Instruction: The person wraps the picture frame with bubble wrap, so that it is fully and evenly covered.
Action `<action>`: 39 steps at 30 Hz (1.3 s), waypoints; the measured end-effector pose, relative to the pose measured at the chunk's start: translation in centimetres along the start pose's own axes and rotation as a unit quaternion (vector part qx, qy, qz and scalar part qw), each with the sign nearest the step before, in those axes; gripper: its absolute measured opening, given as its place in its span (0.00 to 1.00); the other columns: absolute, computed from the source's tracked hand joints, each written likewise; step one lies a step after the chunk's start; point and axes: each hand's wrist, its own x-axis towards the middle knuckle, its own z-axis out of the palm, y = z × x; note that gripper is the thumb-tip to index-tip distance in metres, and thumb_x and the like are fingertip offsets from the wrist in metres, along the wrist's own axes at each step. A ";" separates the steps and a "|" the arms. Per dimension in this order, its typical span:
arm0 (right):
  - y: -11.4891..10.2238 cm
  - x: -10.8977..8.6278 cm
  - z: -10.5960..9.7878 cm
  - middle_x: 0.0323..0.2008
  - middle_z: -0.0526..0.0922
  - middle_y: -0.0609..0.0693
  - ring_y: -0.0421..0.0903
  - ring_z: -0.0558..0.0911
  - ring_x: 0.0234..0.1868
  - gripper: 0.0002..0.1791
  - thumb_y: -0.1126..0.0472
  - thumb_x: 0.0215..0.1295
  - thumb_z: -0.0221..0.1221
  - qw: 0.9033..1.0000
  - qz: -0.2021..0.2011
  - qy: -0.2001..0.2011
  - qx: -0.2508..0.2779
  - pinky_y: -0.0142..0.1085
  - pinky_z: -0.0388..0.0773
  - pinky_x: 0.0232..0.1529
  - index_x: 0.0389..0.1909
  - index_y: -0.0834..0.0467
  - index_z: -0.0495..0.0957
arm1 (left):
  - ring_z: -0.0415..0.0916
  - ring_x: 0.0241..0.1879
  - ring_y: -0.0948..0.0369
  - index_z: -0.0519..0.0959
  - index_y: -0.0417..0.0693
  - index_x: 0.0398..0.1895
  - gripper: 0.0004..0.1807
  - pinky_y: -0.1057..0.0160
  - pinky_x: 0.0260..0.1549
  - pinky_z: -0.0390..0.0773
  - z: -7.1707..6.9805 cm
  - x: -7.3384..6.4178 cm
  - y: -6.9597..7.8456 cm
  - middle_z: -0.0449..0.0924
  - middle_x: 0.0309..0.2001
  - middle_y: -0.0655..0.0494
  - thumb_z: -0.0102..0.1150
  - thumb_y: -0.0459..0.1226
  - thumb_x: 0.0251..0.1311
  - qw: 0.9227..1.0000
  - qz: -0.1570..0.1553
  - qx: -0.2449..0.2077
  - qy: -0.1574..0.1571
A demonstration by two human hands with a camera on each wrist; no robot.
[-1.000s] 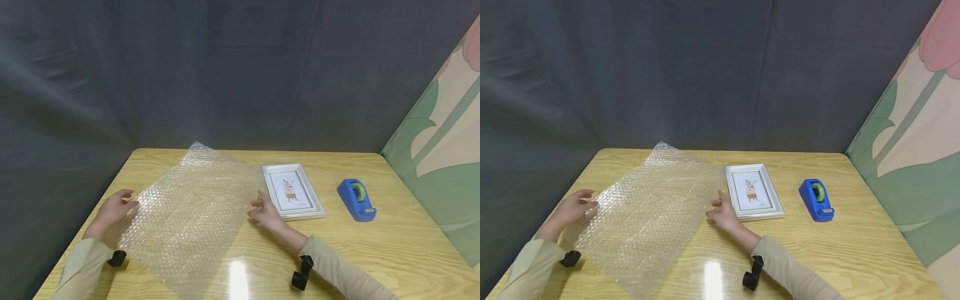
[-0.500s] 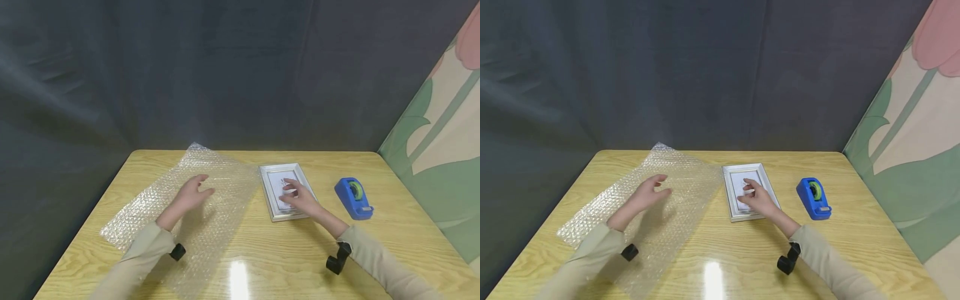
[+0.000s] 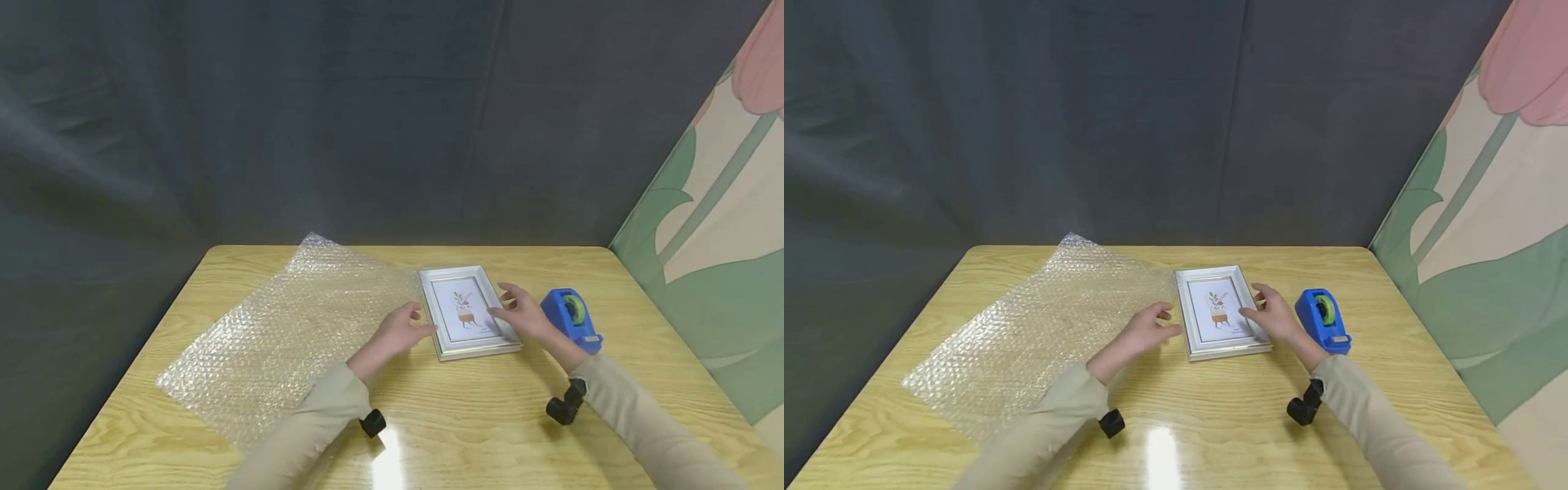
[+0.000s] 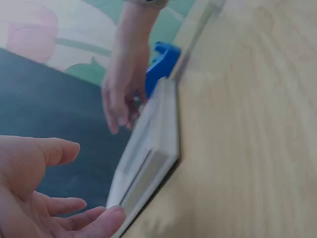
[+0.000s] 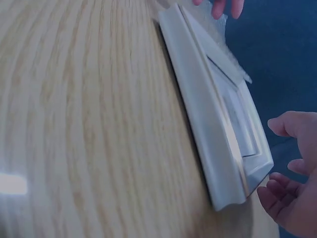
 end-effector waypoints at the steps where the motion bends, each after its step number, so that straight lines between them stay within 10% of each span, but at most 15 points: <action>1: 0.3 0.1 0.1 0.47 0.70 0.70 0.61 0.73 0.46 0.35 0.60 0.58 0.59 1.000 0.001 0.001 -0.001 0.48 0.73 0.44 0.61 0.73 0.57 | 0.72 0.50 0.49 0.67 0.40 0.59 0.31 0.55 0.45 0.75 0.7 0.2 0.0 0.73 0.53 0.45 0.58 0.47 0.55 1.000 -0.001 0.007 -0.005; 8: 1.7 0.3 0.9 0.44 0.72 0.71 0.61 0.75 0.44 0.29 0.71 0.56 0.53 1.000 -0.011 -0.004 -0.019 0.51 0.73 0.45 0.58 0.78 0.59 | 0.67 0.56 0.49 0.66 0.38 0.58 0.32 0.54 0.53 0.70 4.0 0.8 -0.5 0.70 0.55 0.42 0.62 0.44 0.52 0.999 0.011 0.036 0.004; 17: 2.0 -0.8 1.1 0.41 0.74 0.73 0.61 0.77 0.39 0.26 0.75 0.53 0.54 0.998 -0.055 0.002 -0.015 0.51 0.75 0.42 0.54 0.80 0.63 | 0.73 0.47 0.51 0.70 0.35 0.54 0.30 0.58 0.47 0.74 4.3 0.8 -0.2 0.74 0.46 0.43 0.66 0.37 0.47 0.996 0.015 0.092 0.014; 39: 2.6 -2.3 -0.2 0.46 0.71 0.70 0.58 0.73 0.45 0.35 0.67 0.56 0.58 0.996 -0.009 -0.077 0.038 0.43 0.72 0.44 0.60 0.80 0.54 | 0.69 0.55 0.53 0.66 0.43 0.58 0.39 0.57 0.55 0.68 4.0 1.7 -0.5 0.72 0.55 0.48 0.72 0.38 0.38 0.999 -0.014 -0.016 -0.039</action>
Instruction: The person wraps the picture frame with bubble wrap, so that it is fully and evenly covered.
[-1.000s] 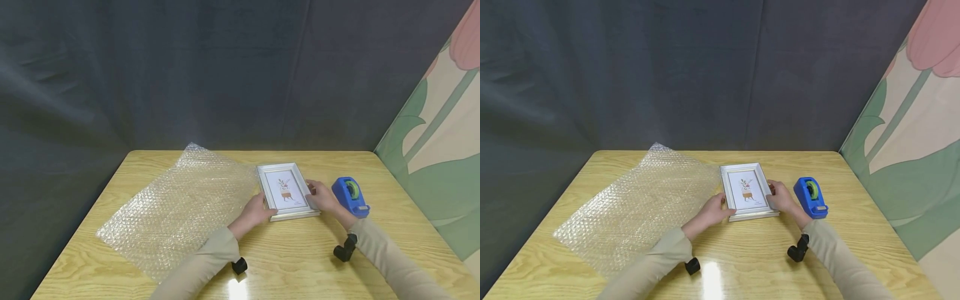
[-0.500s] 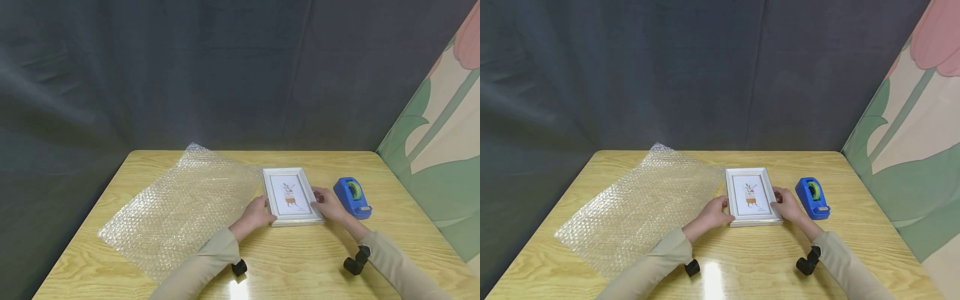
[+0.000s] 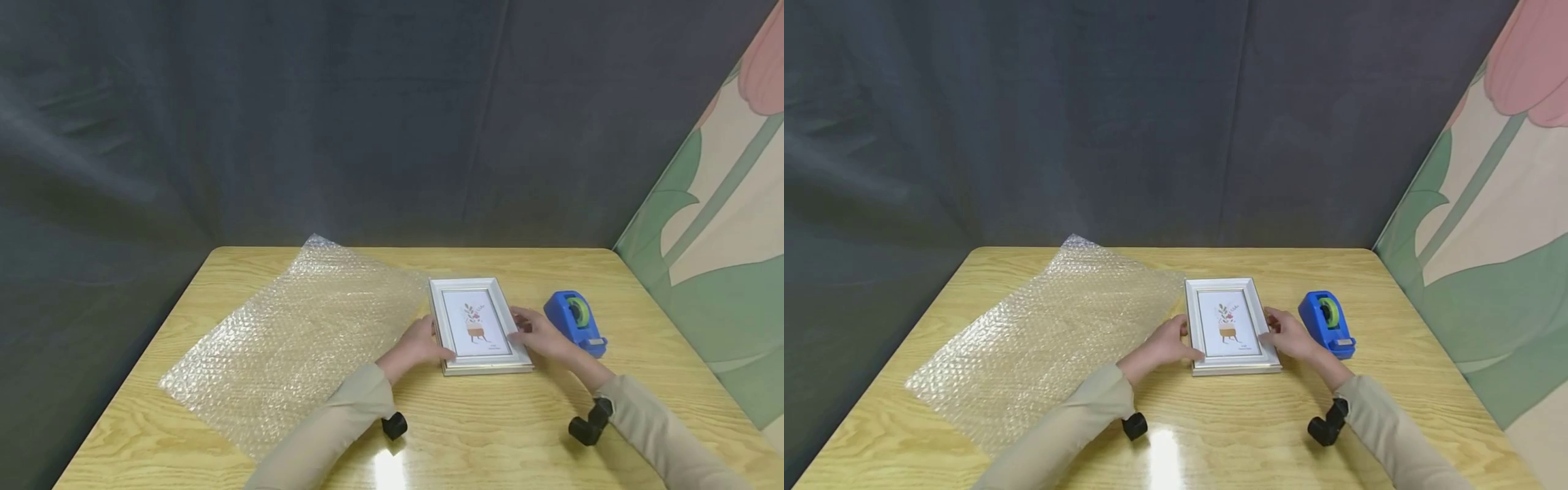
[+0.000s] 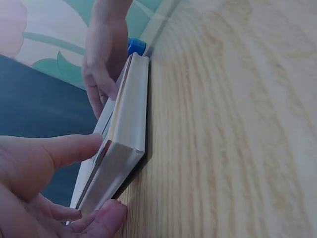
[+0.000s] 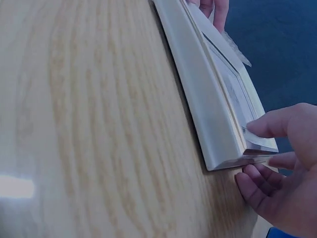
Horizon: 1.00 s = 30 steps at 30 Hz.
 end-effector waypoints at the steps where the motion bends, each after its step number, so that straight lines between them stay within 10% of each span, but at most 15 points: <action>1: 0.0 0.0 0.0 0.47 0.71 0.70 0.58 0.73 0.45 0.35 0.68 0.55 0.58 1.000 0.001 -0.005 0.002 0.43 0.72 0.44 0.60 0.80 0.54 | 0.68 0.55 0.53 0.67 0.43 0.58 0.40 0.57 0.56 0.67 0.0 0.1 0.0 0.72 0.56 0.48 0.72 0.37 0.37 1.000 0.001 -0.009 0.001; 13: -0.1 -0.3 -0.9 0.53 0.64 0.68 0.62 0.66 0.55 0.38 0.68 0.54 0.57 0.995 0.066 -0.023 0.064 0.45 0.69 0.52 0.64 0.72 0.52 | 0.74 0.46 0.54 0.64 0.41 0.61 0.41 0.63 0.40 0.78 1.0 0.1 1.0 0.74 0.51 0.44 0.64 0.21 0.37 0.980 -0.052 -0.189 0.044; 30: -2.3 -1.8 -2.4 0.55 0.63 0.63 0.61 0.68 0.56 0.40 0.65 0.56 0.59 0.992 0.013 0.005 0.125 0.28 0.75 0.41 0.67 0.66 0.50 | 0.76 0.34 0.60 0.62 0.49 0.65 0.48 0.67 0.29 0.80 -1.7 -0.4 1.9 0.69 0.47 0.49 0.67 0.21 0.33 0.980 0.008 -0.194 0.050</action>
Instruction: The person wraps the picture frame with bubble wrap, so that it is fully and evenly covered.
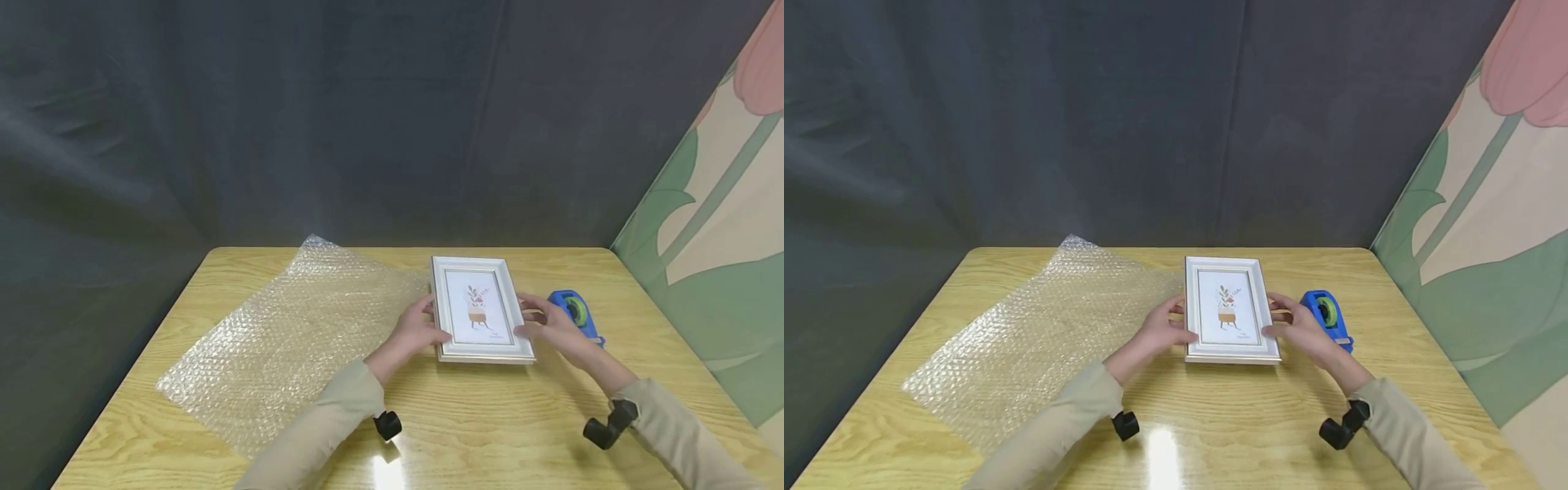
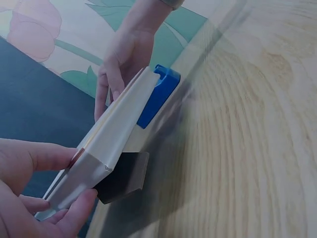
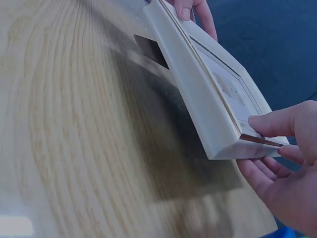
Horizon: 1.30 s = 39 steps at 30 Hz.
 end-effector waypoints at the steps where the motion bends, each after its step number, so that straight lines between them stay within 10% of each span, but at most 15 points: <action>1: -0.3 0.0 0.1 0.56 0.62 0.63 0.61 0.68 0.56 0.40 0.65 0.56 0.59 1.000 -0.003 -0.002 0.005 0.28 0.75 0.42 0.67 0.65 0.50 | 0.76 0.35 0.60 0.61 0.49 0.65 0.48 0.67 0.30 0.80 -0.3 -0.1 0.1 0.69 0.48 0.49 0.67 0.22 0.34 1.000 0.001 0.001 0.001; 39: -9.6 5.2 16.5 0.64 0.61 0.61 0.57 0.65 0.62 0.33 0.77 0.51 0.52 0.970 -0.022 -0.033 0.240 0.41 0.70 0.56 0.62 0.68 0.60 | 0.70 0.50 0.45 0.55 0.39 0.67 0.41 0.60 0.43 0.77 -19.9 -7.2 -2.7 0.64 0.56 0.36 0.61 0.25 0.47 0.998 0.003 0.056 0.027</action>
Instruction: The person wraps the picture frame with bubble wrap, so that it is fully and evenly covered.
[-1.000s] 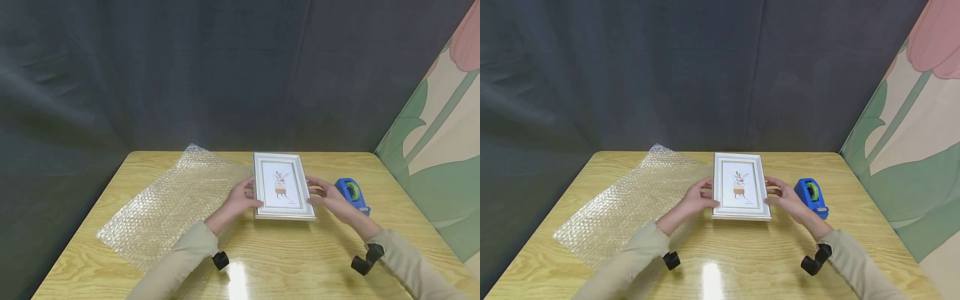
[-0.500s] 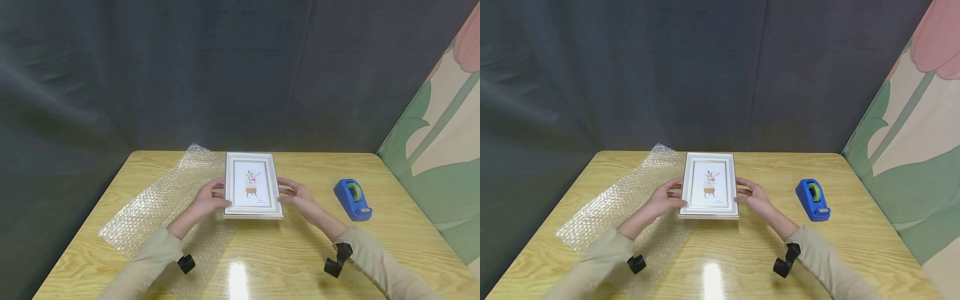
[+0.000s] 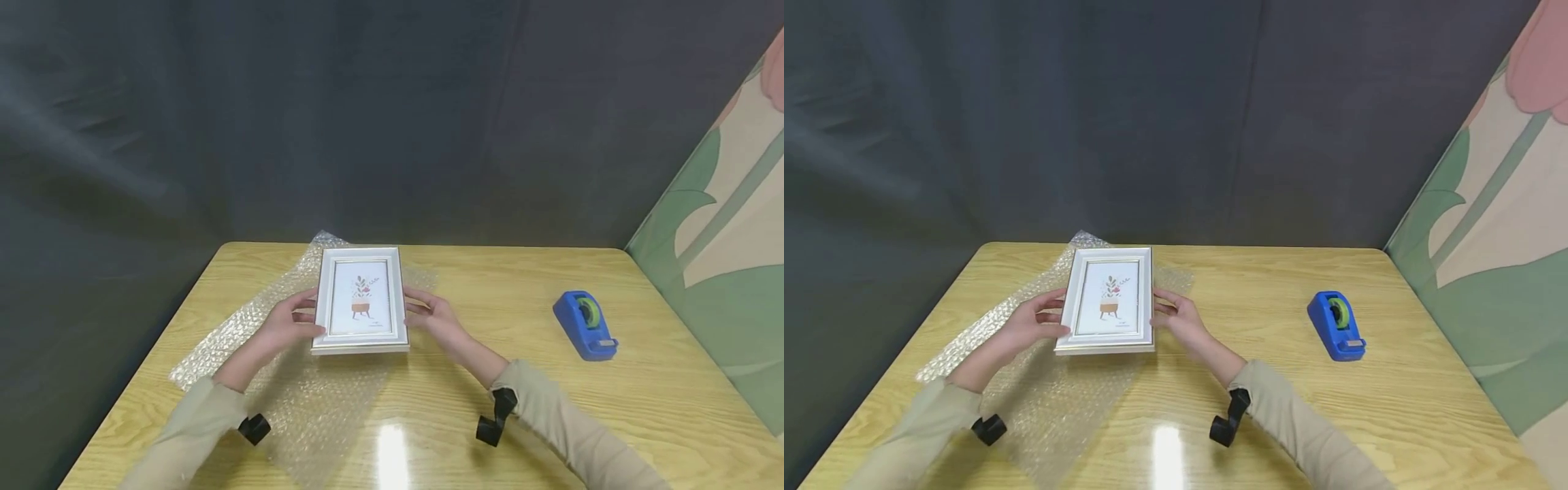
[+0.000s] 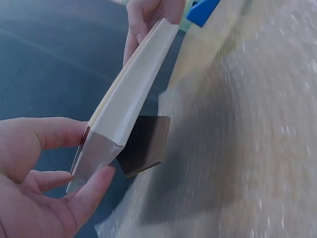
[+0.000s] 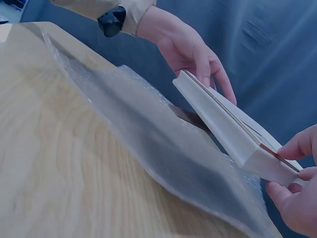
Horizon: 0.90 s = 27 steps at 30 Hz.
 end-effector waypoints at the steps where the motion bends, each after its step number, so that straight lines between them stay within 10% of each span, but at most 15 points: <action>1: 0.1 0.1 0.5 0.64 0.61 0.61 0.58 0.65 0.61 0.33 0.77 0.50 0.52 1.000 0.001 0.002 -0.002 0.42 0.70 0.56 0.62 0.68 0.61 | 0.70 0.50 0.45 0.55 0.39 0.67 0.41 0.60 0.43 0.77 -0.4 -0.2 -0.2 0.64 0.56 0.36 0.61 0.26 0.47 1.000 -0.002 0.005 0.001; 27: 4.6 2.3 6.2 0.56 0.67 0.71 0.61 0.68 0.58 0.33 0.80 0.49 0.52 0.999 0.017 -0.008 0.034 0.40 0.74 0.51 0.60 0.72 0.60 | 0.72 0.47 0.45 0.52 0.29 0.65 0.42 0.63 0.34 0.78 -3.5 -1.1 -5.1 0.64 0.54 0.29 0.58 0.22 0.44 0.999 -0.032 0.038 0.004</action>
